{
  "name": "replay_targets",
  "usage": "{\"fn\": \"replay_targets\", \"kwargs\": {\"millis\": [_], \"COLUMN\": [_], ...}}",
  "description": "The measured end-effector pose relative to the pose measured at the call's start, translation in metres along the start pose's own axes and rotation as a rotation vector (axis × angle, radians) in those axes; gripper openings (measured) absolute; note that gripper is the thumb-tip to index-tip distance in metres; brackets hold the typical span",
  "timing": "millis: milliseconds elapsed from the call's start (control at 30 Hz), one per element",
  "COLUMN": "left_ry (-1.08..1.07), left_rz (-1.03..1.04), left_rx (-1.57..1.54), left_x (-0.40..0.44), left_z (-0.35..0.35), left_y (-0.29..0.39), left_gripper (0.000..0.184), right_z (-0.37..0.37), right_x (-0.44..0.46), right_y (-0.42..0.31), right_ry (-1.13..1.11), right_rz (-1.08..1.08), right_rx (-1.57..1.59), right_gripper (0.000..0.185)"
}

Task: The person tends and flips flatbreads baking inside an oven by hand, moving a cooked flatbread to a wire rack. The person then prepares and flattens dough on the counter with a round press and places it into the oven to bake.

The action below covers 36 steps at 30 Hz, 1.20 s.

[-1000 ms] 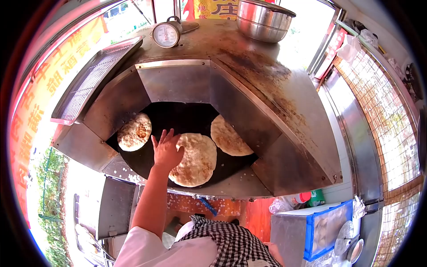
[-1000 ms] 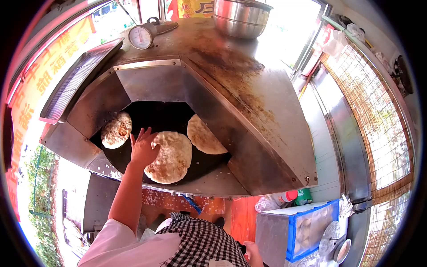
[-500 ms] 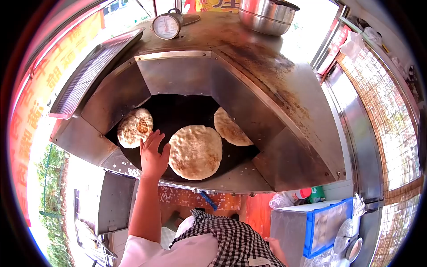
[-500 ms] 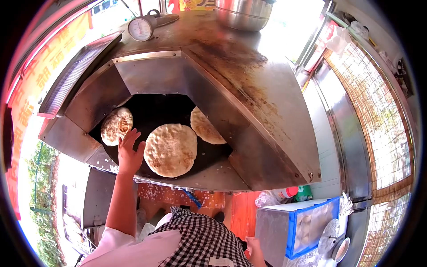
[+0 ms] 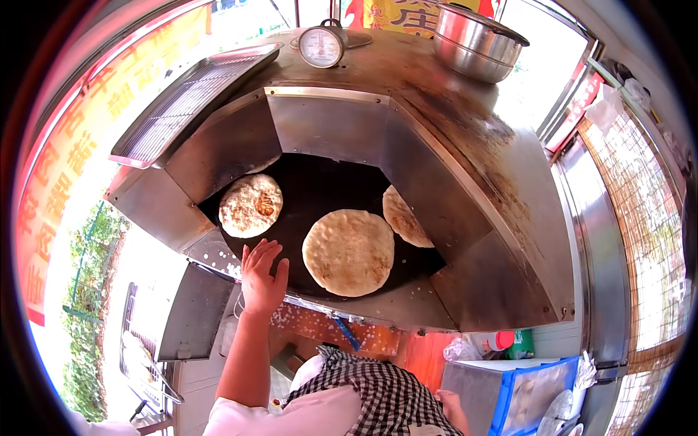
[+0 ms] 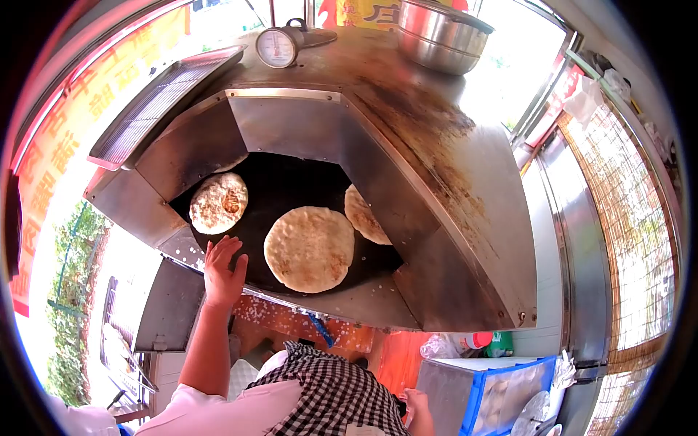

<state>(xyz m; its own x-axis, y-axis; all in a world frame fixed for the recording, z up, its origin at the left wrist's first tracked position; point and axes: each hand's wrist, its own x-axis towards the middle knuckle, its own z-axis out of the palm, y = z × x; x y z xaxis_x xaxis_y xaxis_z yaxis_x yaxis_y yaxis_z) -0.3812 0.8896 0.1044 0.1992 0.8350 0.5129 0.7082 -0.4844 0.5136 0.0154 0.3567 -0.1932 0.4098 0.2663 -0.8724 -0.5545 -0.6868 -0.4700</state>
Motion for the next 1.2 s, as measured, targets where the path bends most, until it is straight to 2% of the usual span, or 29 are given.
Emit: {"fn": "replay_targets", "kwargs": {"millis": [233, 333, 433, 733, 833, 933, 1200], "left_ry": [0.058, 0.081, 0.079, 0.038, -0.019, -0.068, -0.077], "left_rz": [-0.068, -0.110, -0.157, -0.257, -0.301, -0.373, -0.361], "left_rx": [0.083, 0.125, 0.166, 0.226, 0.270, 0.302, 0.301], "left_x": [0.004, 0.008, 0.016, 0.054, 0.069, 0.083, 0.096], "left_z": [-0.007, -0.006, -0.004, 0.008, 0.008, 0.006, 0.014], "left_y": [-0.014, -0.024, -0.038, -0.071, -0.077, -0.082, -0.108], "left_gripper": [0.027, 0.028, 0.032, 0.042, 0.045, 0.046, 0.041], "right_z": [0.001, 0.004, 0.012, 0.026, -0.017, -0.023, 0.021], "right_x": [-0.012, -0.018, -0.041, -0.064, 0.009, 0.023, -0.026], "right_y": [-0.024, -0.019, -0.032, -0.041, 0.009, 0.030, -0.002], "right_ry": [-0.013, 0.044, 0.066, 0.122, 0.075, 0.144, 0.094], "right_rz": [-0.027, -0.106, -0.088, -0.158, -0.113, -0.172, -0.083], "right_rx": [-0.034, 0.026, 0.046, -0.066, -0.117, -0.232, 0.016], "right_gripper": [0.018, 0.017, 0.016, 0.027, 0.028, 0.027, 0.020]}}
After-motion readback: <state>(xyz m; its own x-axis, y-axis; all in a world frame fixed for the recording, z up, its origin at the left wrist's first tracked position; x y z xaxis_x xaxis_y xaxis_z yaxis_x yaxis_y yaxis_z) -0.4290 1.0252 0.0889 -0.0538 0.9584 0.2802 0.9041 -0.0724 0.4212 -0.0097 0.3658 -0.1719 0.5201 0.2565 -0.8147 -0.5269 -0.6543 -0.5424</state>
